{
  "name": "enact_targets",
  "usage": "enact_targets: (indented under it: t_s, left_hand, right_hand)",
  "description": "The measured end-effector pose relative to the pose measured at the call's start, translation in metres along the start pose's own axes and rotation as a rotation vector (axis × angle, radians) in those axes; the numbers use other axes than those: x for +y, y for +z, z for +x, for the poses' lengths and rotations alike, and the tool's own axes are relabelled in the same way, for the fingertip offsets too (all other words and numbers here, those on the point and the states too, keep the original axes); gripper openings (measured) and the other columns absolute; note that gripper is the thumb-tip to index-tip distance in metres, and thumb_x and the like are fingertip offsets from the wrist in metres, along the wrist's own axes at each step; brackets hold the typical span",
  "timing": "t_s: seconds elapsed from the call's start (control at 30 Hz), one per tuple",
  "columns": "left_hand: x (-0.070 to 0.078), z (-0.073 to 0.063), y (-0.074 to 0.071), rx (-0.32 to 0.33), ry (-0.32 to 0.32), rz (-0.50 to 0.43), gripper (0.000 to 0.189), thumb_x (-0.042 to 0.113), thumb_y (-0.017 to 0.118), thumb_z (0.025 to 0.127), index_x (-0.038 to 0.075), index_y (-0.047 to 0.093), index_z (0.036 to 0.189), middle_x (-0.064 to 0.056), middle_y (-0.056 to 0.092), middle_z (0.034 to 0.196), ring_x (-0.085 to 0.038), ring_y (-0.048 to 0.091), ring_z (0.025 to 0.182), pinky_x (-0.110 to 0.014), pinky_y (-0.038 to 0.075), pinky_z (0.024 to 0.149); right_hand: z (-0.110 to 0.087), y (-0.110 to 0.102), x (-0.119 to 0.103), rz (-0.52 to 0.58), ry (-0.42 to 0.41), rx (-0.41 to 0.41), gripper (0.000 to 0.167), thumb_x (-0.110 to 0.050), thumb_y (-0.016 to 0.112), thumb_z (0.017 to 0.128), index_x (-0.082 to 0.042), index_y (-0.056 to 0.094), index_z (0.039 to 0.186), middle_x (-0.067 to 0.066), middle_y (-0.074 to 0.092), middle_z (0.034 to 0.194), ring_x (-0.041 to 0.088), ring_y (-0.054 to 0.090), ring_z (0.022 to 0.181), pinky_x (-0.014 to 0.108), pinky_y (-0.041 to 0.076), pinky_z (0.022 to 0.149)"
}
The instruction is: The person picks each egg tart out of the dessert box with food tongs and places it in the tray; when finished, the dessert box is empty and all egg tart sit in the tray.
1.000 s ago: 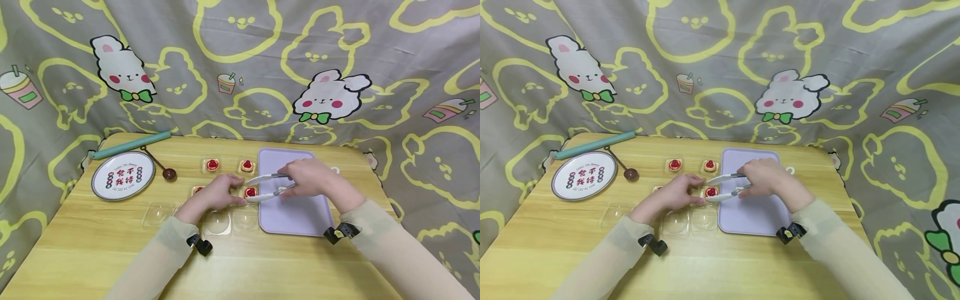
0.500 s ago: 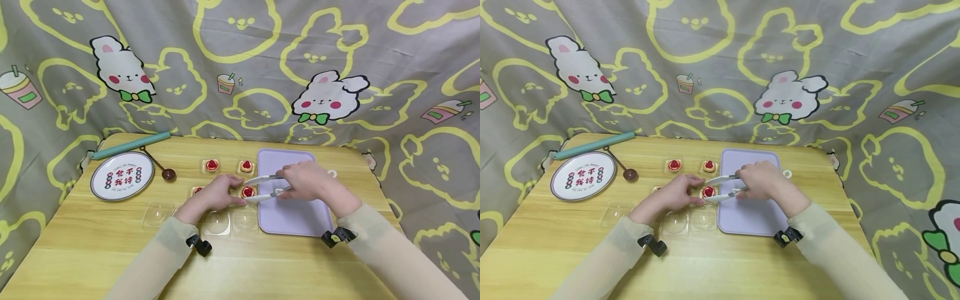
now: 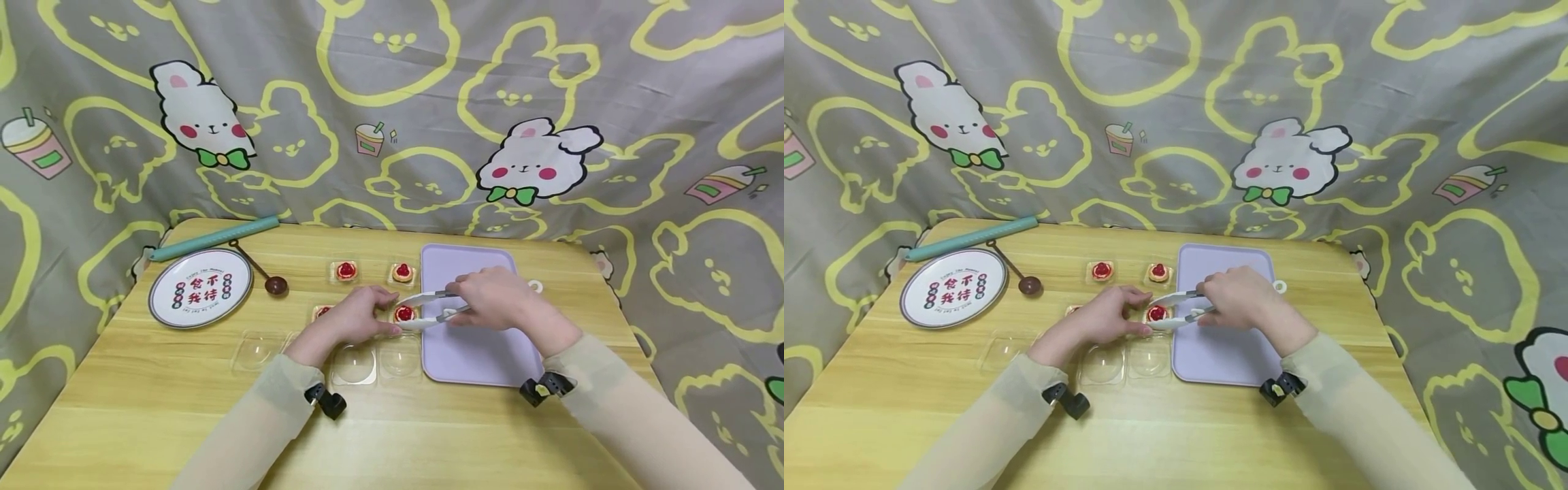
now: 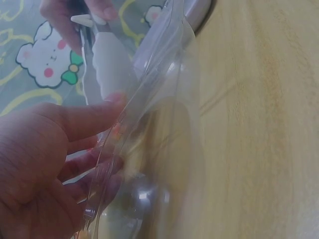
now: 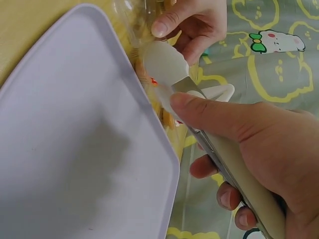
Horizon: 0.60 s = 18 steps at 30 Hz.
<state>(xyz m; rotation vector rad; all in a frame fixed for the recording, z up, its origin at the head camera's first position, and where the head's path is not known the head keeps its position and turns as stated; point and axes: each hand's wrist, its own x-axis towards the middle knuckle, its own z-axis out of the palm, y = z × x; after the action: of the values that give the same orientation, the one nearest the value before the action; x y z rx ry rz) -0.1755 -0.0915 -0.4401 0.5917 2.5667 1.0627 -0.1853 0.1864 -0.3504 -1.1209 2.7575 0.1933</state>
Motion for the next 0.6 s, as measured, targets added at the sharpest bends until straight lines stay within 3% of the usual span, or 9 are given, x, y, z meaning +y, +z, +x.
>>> enact_targets:
  t_s: [0.3,0.6]
  left_hand:
    - [0.0,0.001,0.0,-0.003,0.006,0.007,0.077,0.027,0.092,0.084,0.003,0.058,0.149,-0.011,0.063,0.145,-0.028,0.056,0.135,-0.042,0.041,0.118]
    - [0.0,0.001,0.0,-0.008,-0.006,0.018,0.077,0.028,0.092,0.085,0.005,0.058,0.15,-0.011,0.061,0.148,-0.029,0.053,0.139,-0.042,0.037,0.12]
  right_hand:
    - [-0.007,0.003,0.006,0.028,-0.019,0.036,0.053,-0.052,0.083,0.089,-0.012,0.074,0.123,0.0,0.075,0.105,0.013,0.059,0.071,0.044,0.054,0.068]
    - [-0.021,0.0,0.02,0.101,-0.01,0.072,0.054,-0.053,0.082,0.09,-0.013,0.074,0.125,-0.004,0.073,0.098,0.015,0.068,0.08,0.046,0.058,0.074]
